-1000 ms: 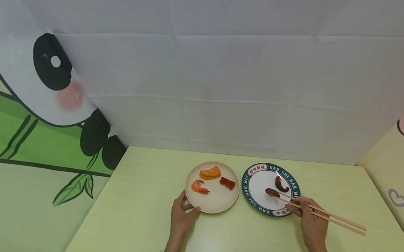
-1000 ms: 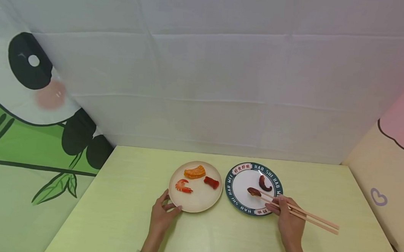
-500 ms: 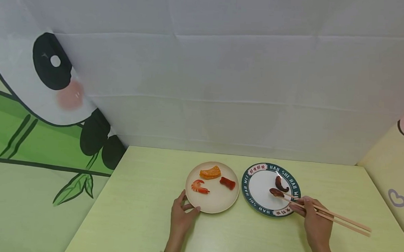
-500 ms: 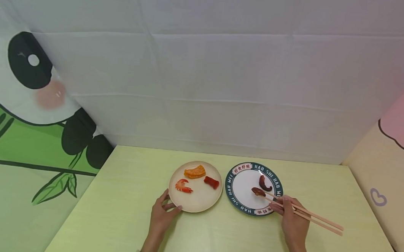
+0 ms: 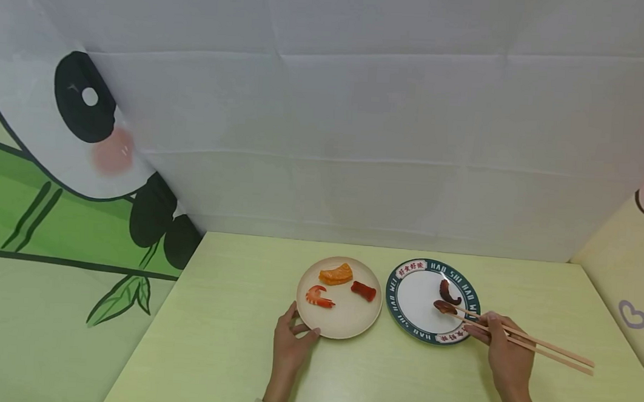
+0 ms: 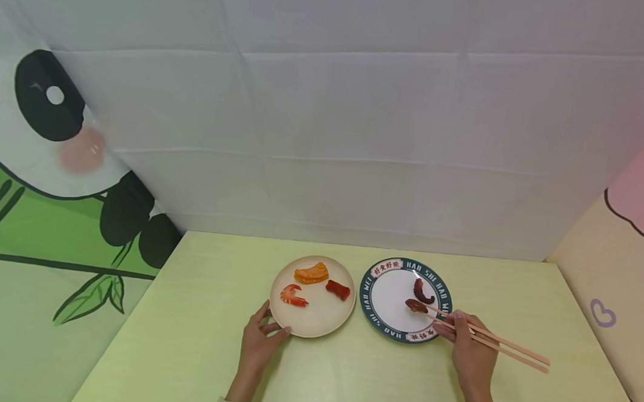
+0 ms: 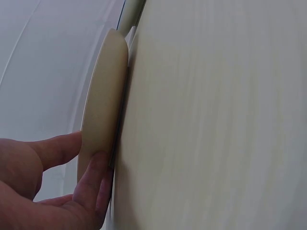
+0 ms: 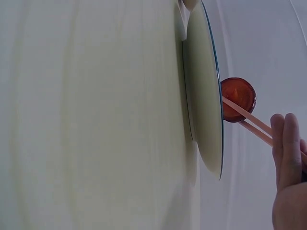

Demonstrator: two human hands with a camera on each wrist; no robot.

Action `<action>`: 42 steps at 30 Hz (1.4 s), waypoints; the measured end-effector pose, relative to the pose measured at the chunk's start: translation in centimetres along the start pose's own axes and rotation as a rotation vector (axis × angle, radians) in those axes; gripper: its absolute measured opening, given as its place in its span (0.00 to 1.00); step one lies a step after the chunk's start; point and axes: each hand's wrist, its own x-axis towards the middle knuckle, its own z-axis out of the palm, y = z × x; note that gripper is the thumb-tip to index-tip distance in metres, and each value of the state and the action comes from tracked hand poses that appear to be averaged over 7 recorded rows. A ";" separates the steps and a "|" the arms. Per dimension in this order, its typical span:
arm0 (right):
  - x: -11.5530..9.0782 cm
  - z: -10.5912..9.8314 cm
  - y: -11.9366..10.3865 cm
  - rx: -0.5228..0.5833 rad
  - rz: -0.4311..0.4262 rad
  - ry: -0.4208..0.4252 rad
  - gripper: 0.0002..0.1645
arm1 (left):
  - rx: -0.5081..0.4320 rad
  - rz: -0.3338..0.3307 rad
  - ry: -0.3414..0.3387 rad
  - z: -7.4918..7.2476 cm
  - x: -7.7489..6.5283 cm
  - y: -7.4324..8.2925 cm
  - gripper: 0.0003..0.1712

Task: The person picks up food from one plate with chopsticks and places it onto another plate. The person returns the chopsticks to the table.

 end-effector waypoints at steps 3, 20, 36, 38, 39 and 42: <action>0.1 -0.1 0.0 -0.044 -0.001 0.009 0.24 | 0.012 0.000 0.003 0.1 0.1 -0.1 0.47; 0.1 -0.5 0.1 0.056 -0.035 0.025 0.22 | 0.017 -0.008 0.002 -0.1 0.1 -0.2 0.47; 0.3 -0.7 0.1 -0.034 -0.056 0.027 0.22 | 0.019 0.009 -0.001 -0.1 0.1 -0.2 0.47; 0.3 -0.8 0.1 -0.050 -0.036 0.023 0.22 | 0.026 0.007 0.001 -0.1 0.1 -0.2 0.47; 0.3 -0.8 0.1 -0.084 -0.027 0.025 0.23 | 0.029 0.004 0.002 -0.1 0.1 -0.2 0.47; 0.4 -0.8 0.1 -0.062 -0.022 0.020 0.23 | 0.031 -0.003 0.006 -0.1 0.0 -0.1 0.47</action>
